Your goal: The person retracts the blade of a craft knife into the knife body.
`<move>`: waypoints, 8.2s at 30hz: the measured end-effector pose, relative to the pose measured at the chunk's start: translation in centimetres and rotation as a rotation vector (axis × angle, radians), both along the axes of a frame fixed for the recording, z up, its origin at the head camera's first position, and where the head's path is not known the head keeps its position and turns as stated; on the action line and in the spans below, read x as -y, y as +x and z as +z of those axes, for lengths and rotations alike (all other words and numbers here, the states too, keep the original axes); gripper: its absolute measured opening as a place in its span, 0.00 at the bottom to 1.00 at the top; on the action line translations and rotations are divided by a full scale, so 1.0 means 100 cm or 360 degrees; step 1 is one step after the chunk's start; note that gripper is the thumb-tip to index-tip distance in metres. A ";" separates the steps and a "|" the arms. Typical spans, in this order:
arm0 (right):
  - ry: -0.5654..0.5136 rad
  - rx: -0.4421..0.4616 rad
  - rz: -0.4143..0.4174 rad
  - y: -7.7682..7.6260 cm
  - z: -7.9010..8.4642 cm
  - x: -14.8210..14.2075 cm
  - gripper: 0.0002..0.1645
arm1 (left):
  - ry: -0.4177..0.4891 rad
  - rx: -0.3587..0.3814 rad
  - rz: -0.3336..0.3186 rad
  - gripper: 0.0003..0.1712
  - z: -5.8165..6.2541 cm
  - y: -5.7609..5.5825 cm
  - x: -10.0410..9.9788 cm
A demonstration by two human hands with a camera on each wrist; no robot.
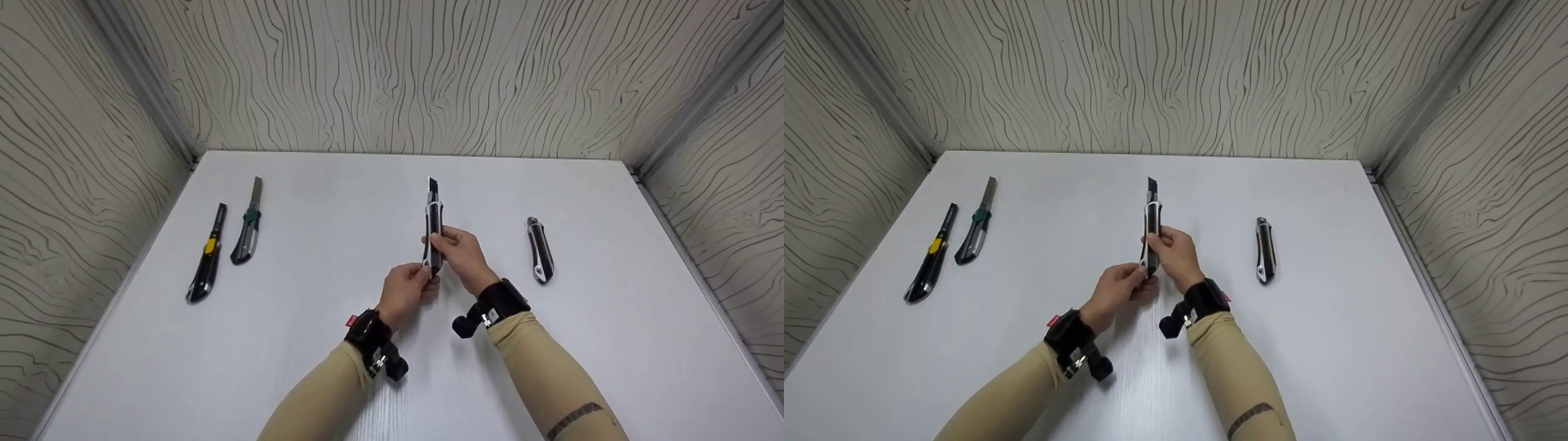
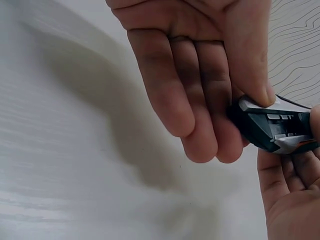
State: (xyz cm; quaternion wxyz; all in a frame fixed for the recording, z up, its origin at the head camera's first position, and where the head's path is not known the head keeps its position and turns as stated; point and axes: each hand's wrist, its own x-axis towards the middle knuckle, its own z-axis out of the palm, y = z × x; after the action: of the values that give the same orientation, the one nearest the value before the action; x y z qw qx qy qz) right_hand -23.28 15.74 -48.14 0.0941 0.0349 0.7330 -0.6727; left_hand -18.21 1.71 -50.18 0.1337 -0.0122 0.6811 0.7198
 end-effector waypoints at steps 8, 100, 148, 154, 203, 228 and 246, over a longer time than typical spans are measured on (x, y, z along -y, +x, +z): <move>0.0015 0.0005 0.0011 0.001 0.001 0.001 0.22 | 0.0025 0.0037 0.0000 0.15 0.001 0.000 0.000; 0.0028 -0.0006 0.0134 0.005 0.003 0.001 0.25 | 0.0067 -0.0001 0.0062 0.17 0.002 -0.004 0.005; -0.0032 0.0012 0.0103 0.011 -0.005 0.004 0.27 | 0.0181 0.0159 0.0083 0.19 0.000 0.003 0.002; 0.0063 0.0002 0.0176 0.013 -0.008 -0.002 0.28 | 0.0142 0.0197 0.0022 0.18 -0.004 0.002 0.005; 0.0347 0.0015 -0.0076 0.026 0.003 -0.096 0.30 | -0.0265 -0.0039 -0.0263 0.15 0.001 -0.012 -0.081; 0.1020 0.0029 -0.0164 0.019 0.003 -0.125 0.27 | -0.0299 0.0074 -0.0286 0.15 0.007 -0.016 -0.092; 0.1386 0.0009 -0.0131 0.011 -0.001 -0.117 0.25 | -0.0176 0.0108 -0.0231 0.19 0.010 -0.008 -0.056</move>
State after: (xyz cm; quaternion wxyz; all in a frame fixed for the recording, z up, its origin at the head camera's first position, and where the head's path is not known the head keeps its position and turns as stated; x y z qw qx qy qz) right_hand -22.14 27.48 -48.24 0.0458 0.1023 0.9461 -0.3039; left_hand -19.01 7.34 -49.22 0.2075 0.0055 0.7140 0.6687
